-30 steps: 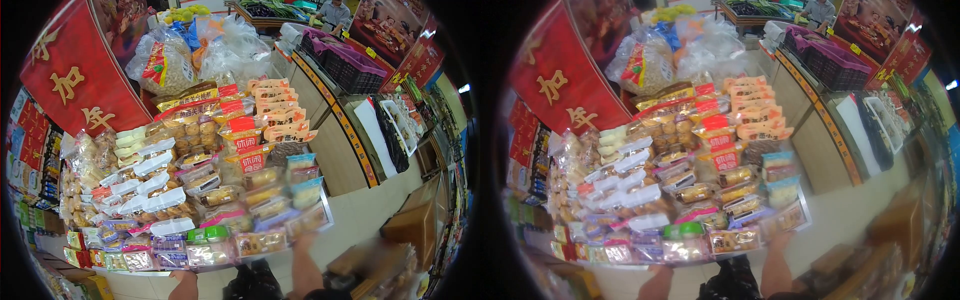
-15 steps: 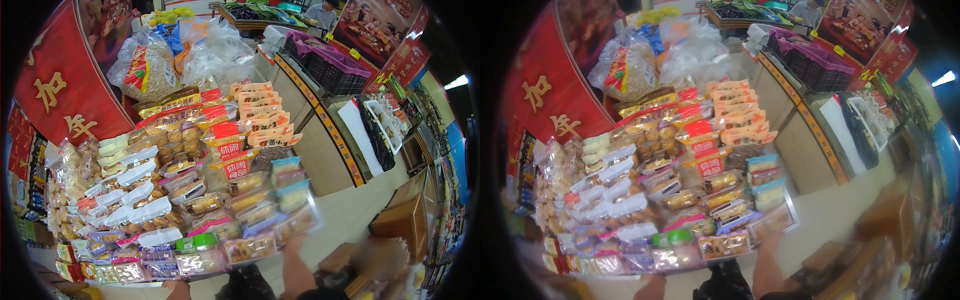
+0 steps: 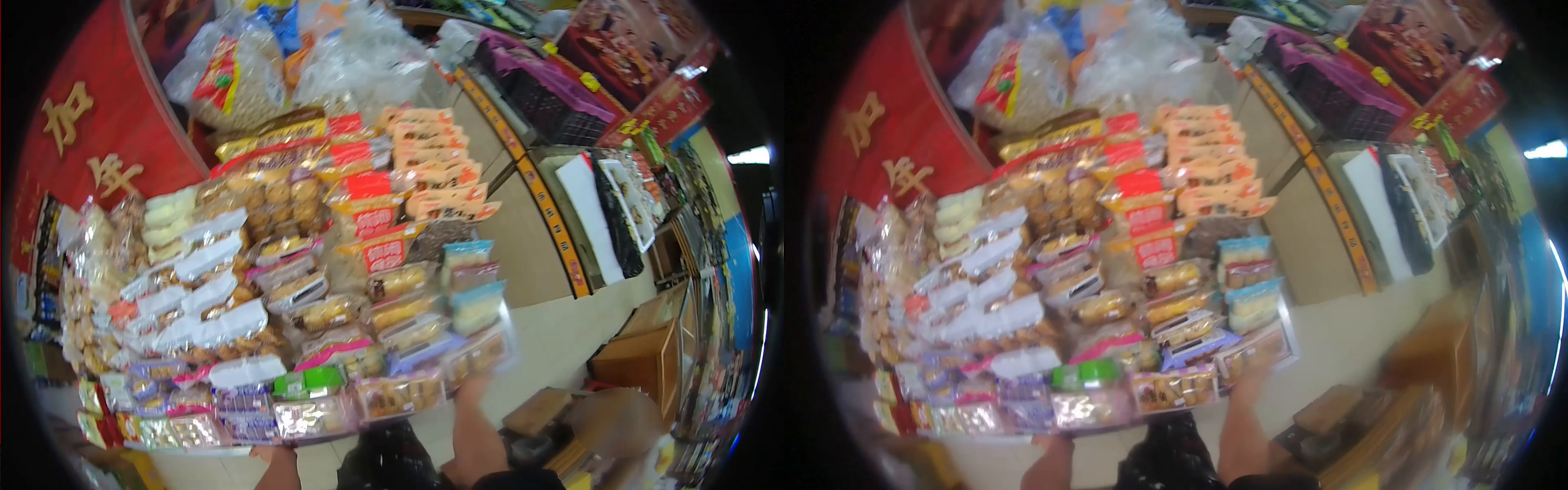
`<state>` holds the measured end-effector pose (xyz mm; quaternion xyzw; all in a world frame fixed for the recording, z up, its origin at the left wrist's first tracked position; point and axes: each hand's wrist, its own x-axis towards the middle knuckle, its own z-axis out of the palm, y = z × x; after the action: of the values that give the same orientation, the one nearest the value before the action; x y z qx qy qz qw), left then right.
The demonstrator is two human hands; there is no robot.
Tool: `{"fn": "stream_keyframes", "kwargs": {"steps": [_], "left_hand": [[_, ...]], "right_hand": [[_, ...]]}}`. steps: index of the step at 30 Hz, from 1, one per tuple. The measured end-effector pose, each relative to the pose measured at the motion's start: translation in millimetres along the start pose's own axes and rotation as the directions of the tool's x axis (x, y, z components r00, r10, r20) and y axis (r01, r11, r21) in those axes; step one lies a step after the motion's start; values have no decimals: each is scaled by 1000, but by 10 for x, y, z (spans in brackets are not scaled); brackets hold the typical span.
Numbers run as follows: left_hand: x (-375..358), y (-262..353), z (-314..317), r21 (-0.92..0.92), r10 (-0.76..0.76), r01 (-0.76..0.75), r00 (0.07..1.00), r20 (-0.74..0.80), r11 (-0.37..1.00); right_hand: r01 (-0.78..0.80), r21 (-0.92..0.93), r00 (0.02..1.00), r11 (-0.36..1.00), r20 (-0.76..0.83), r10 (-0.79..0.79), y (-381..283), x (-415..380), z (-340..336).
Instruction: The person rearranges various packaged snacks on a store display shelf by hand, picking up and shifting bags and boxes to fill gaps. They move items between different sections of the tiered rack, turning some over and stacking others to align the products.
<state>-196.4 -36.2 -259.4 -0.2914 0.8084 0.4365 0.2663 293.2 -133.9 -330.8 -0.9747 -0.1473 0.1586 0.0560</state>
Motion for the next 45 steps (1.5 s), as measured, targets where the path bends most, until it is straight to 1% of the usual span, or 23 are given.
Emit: {"fn": "stream_keyframes", "kwargs": {"steps": [2,4,5,7,9,10,11,12,13,15,18,22,27,28,29,31,34,36,39,41,42,44,45], "left_hand": [[21,15,-82,3,-10,10,1000,-23,1000],[5,15,-147,6,-19,19,999,-48,1000],[-14,17,-149,3,-25,25,998,-51,1000],[-44,30,-143,-6,-41,40,998,-50,999],[332,-52,-175,10,43,-43,996,-74,999],[351,-60,-168,1,35,-35,996,-77,999],[392,-65,-180,2,40,-40,996,-74,999],[404,-62,-172,0,38,-38,997,-67,999],[410,-60,-169,-4,41,-41,997,-67,999],[429,-74,-179,-8,40,-41,997,-64,999],[406,-82,-168,-3,76,-76,997,-22,997],[508,-76,-186,11,157,-159,982,109,987],[849,-119,-244,-41,70,-64,984,162,997],[955,-136,-243,-44,62,-55,982,181,997],[1021,-149,-248,-44,51,-43,977,206,998],[1304,-176,-339,-34,45,-38,971,235,999],[1004,-104,-318,-27,41,-35,974,224,999],[872,-93,-301,-13,41,-39,973,229,999],[702,-42,-315,6,35,-38,972,231,999],[620,-14,-344,12,36,-40,971,234,999],[601,-14,-335,16,40,-46,969,245,999],[564,9,-320,26,38,-47,966,255,999],[514,9,-301,37,41,-53,965,257,998]], "right_hand": [[57,-42,998,997,36,-56,6,30,-22],[88,93,995,992,32,-91,113,129,101],[119,290,992,950,14,-128,279,230,271],[158,677,978,719,-6,-210,633,436,599],[187,525,975,830,7,-223,804,583,774],[-36,712,996,701,86,-37,496,369,448],[-267,838,964,476,223,148,-9,79,-40],[-378,880,917,286,314,244,-283,-96,-312],[-422,894,886,154,371,278,-451,-212,-478],[-454,891,854,-8,438,282,-658,-359,-719],[-474,876,825,-94,479,300,-838,-432,-876],[-463,884,840,61,416,349,-662,-281,-663],[-497,810,831,312,341,440,-483,-176,-474],[-477,799,845,365,305,439,-384,-127,-377],[-373,828,905,418,226,359,-69,59,-54],[-290,831,941,476,155,302,-11,-76,-111],[-438,837,863,328,289,413,-435,-177,-472],[-462,886,801,30,403,443,-602,-270,-648],[-459,833,850,310,311,425,-135,-137,-310],[-461,778,862,426,281,421,46,-77,-133],[-392,771,909,503,240,340,206,3,-13],[-324,756,943,569,207,262,275,10,54],[-295,791,951,536,185,249,207,-12,17]]}}
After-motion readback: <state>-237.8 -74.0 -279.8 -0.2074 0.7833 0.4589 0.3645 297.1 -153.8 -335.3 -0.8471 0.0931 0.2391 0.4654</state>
